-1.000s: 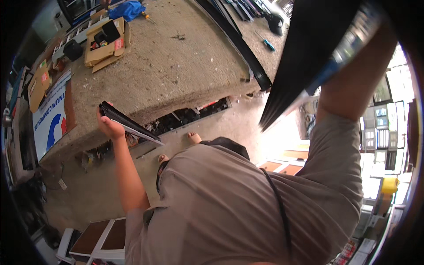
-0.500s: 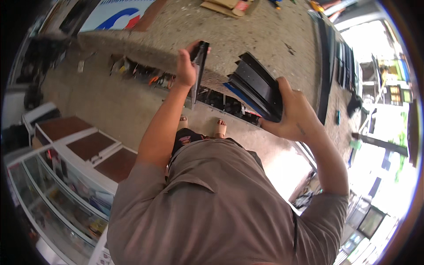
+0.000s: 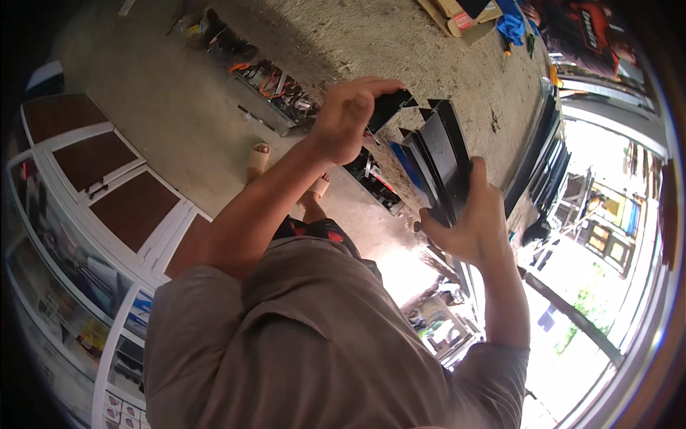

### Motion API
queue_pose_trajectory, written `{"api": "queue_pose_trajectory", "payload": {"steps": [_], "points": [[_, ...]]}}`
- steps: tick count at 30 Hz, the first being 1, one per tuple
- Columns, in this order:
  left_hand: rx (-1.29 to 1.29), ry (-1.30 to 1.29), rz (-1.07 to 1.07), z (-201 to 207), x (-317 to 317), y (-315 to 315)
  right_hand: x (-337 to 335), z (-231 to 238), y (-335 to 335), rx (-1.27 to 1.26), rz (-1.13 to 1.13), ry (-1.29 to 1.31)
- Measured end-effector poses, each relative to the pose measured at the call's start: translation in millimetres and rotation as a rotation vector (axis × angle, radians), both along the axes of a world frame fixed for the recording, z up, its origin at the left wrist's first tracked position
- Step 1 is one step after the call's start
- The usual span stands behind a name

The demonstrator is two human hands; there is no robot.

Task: The person picks up metal frame profiles and places them on the workbench, aligns the pieces, and fits corner connector pieces into the ends of the metal profiles by hand.

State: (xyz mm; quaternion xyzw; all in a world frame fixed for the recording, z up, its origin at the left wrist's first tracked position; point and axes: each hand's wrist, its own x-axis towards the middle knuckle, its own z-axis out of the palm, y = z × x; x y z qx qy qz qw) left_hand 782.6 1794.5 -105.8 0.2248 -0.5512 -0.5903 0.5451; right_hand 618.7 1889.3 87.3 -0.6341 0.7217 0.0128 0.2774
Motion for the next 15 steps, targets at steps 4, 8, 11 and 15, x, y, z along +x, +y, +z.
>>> {"api": "queue_pose_trajectory", "payload": {"steps": [4, 8, 11, 15], "points": [[-0.034, -0.027, 0.041, 1, 6, -1, 4, -6, -5, 0.066, -0.009, 0.075], [-0.114, 0.033, 0.136, 0, 6, -1, 6, -12, -8, 0.111, -0.005, 0.099], [-0.159, 0.102, 0.206, -4, 1, -2, 8, -13, -6, 0.002, 0.052, 0.090], [-0.131, 0.128, 0.203, -1, 4, 1, 11, -9, -11, 0.119, 0.021, 0.112]]}}
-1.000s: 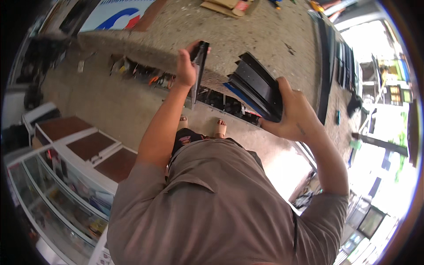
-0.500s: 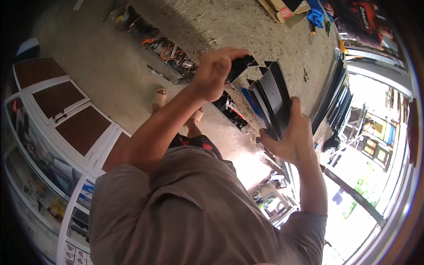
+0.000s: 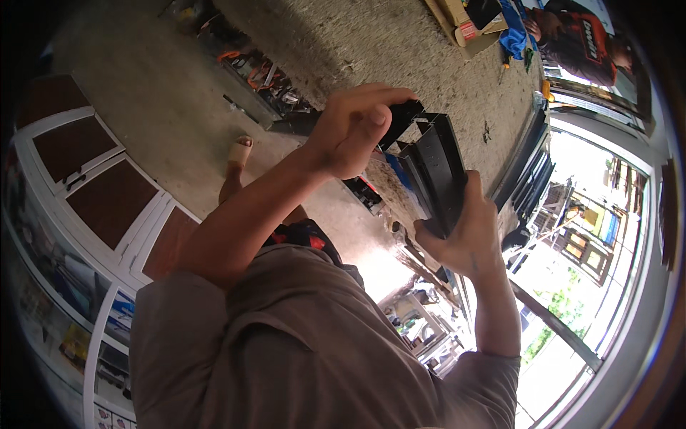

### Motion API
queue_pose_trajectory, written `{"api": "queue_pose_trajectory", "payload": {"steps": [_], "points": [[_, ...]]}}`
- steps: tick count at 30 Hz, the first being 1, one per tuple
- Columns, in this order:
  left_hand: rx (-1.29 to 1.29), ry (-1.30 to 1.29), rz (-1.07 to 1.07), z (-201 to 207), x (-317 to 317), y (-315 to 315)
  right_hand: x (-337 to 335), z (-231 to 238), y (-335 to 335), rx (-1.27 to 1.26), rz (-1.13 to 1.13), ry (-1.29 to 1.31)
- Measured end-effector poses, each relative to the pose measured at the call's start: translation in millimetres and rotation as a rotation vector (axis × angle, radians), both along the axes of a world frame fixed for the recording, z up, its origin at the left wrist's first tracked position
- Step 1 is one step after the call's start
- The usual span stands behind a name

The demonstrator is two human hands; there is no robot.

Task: The person picks up metal frame profiles and places them on the workbench, aligns the pieces, and fits corner connector pieces into the ends of the metal profiles by hand.

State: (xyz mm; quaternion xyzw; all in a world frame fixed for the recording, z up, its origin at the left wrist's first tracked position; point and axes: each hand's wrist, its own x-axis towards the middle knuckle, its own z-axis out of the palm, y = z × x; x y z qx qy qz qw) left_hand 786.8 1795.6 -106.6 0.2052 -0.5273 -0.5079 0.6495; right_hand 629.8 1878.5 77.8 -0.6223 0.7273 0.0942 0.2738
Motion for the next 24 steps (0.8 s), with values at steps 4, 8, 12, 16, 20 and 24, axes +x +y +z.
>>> {"api": "queue_pose_trajectory", "payload": {"steps": [4, 8, 12, 16, 20, 24], "points": [[0.030, -0.003, -0.050, 3, 7, 2, 0, -2, 2, -0.019, -0.010, 0.015], [0.164, -0.162, -0.202, 9, 17, 5, 0, -4, 1, -0.009, -0.016, -0.004], [0.064, -0.039, -0.066, 0, 8, 2, 2, -4, 4, -0.027, 0.004, -0.007], [0.016, -0.013, -0.048, 0, 6, 3, 2, -4, 6, -0.034, -0.014, -0.029], [0.000, -0.004, -0.011, 0, 3, 3, 1, -4, 6, -0.024, -0.012, -0.034], [-0.026, 0.002, 0.015, -3, 4, 3, 2, -1, 7, -0.012, 0.010, -0.029]]}}
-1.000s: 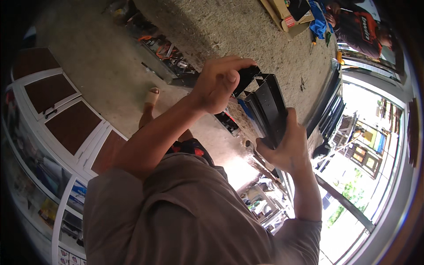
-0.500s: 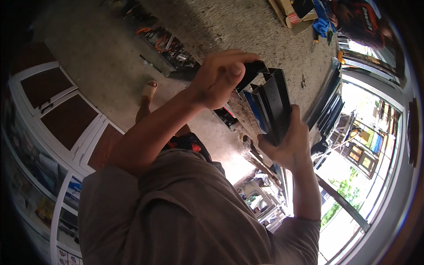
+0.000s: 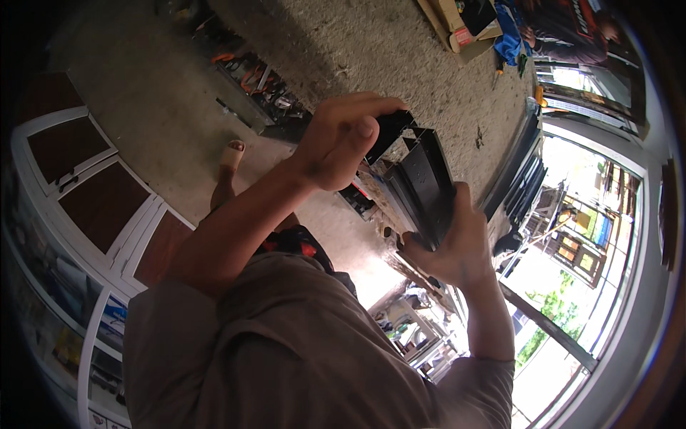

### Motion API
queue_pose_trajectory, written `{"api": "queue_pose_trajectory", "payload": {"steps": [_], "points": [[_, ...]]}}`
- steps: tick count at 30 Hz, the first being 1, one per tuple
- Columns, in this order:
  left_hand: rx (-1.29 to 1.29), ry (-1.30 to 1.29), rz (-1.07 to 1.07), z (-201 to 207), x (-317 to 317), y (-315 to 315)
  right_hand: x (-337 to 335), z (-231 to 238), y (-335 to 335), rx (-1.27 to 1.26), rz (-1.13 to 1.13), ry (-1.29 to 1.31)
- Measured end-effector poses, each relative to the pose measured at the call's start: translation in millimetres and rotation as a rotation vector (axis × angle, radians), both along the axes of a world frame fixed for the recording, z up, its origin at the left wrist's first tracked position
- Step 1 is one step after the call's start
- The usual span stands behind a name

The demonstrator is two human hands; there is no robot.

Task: The person picks up metal frame profiles and places them on the workbench, aligns the pieces, and fits corner connector pieces into the ends of the metal profiles by hand.

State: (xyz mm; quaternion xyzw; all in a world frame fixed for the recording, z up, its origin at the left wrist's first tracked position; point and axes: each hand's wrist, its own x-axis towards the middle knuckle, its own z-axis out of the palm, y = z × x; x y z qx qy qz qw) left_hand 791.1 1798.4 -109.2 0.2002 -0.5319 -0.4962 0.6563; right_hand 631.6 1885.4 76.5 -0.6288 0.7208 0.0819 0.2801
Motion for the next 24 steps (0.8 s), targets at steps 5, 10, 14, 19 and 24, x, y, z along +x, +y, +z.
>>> {"api": "queue_pose_trajectory", "payload": {"steps": [5, 10, 14, 19, 24], "points": [[0.033, -0.012, -0.053, 3, 1, 3, -1, -2, 1, -0.007, 0.011, 0.013], [0.030, 0.035, -0.043, 0, 1, 2, 1, -2, -1, 0.026, 0.009, 0.017], [0.083, -0.068, -0.106, 11, 11, 3, 0, 0, 0, 0.019, 0.017, 0.040], [0.140, -0.165, -0.166, 10, 15, 7, 3, 3, -2, 0.017, -0.037, 0.009], [0.149, -0.177, -0.159, 11, 16, 6, 0, -2, 1, 0.017, -0.012, 0.014]]}}
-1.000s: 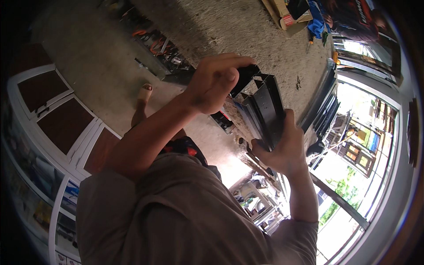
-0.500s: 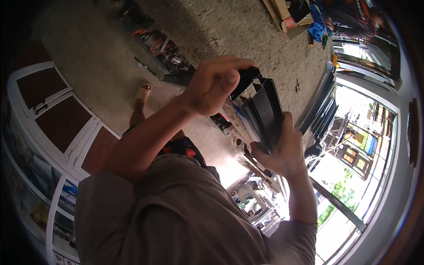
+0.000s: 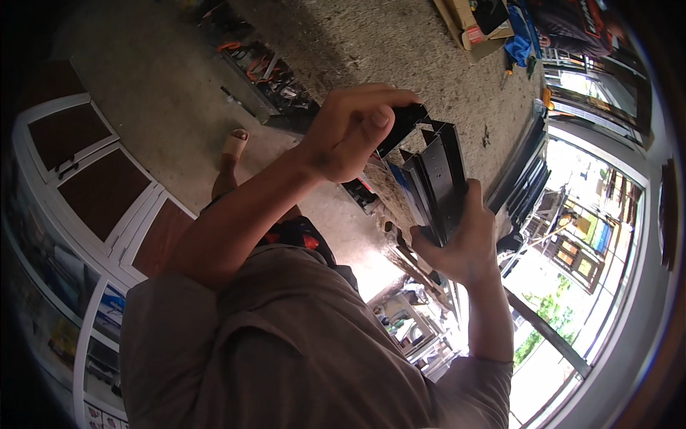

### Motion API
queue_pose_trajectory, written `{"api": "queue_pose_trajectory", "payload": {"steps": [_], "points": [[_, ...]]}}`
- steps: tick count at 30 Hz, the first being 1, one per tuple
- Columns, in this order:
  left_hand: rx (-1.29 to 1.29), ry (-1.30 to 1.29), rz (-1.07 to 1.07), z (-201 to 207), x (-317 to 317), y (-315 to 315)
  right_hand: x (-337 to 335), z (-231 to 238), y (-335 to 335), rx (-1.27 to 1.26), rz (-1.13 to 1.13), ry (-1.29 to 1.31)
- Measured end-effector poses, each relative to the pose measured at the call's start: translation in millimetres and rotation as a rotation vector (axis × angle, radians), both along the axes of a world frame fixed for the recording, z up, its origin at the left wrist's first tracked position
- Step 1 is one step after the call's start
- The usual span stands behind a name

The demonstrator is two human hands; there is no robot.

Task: The person picks up metal frame profiles and places them on the workbench, aligns the pieces, and fits corner connector pieces into the ends of the metal profiles by hand.

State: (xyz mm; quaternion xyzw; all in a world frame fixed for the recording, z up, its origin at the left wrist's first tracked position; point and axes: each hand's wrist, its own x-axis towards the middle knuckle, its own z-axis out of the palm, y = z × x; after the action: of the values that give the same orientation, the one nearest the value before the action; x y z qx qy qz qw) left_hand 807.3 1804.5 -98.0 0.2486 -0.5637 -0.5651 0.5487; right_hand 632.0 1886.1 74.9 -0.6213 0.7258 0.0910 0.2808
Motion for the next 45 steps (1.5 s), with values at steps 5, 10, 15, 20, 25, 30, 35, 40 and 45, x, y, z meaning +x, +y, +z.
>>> {"api": "queue_pose_trajectory", "payload": {"steps": [5, 10, 15, 20, 25, 30, 35, 40, 45], "points": [[-0.009, -0.032, -0.007, 4, 2, 1, 3, -1, 2, -0.017, 0.019, -0.006], [0.001, -0.046, -0.012, 4, 4, 3, 3, -2, 2, -0.017, 0.036, 0.011], [-0.038, -0.027, 0.015, 4, 5, 5, 5, -6, 2, -0.014, 0.050, 0.033], [-0.078, 0.097, 0.075, -2, -3, 6, 6, -7, 0, -0.012, 0.062, 0.013], [-0.148, 0.185, 0.119, -2, 1, 5, 6, -11, 2, -0.032, 0.077, 0.024], [-0.077, -0.037, 0.016, 6, 10, 7, 8, -12, 1, -0.035, 0.069, 0.043], [-0.124, 0.040, 0.071, 1, 4, 7, 6, -14, 2, -0.016, 0.079, 0.027], [-0.136, 0.075, 0.039, 3, 5, 7, 3, -16, 4, 0.002, 0.080, 0.033], [-0.041, -0.005, -0.008, 5, 7, 13, 4, -14, 4, 0.006, 0.075, 0.035]]}}
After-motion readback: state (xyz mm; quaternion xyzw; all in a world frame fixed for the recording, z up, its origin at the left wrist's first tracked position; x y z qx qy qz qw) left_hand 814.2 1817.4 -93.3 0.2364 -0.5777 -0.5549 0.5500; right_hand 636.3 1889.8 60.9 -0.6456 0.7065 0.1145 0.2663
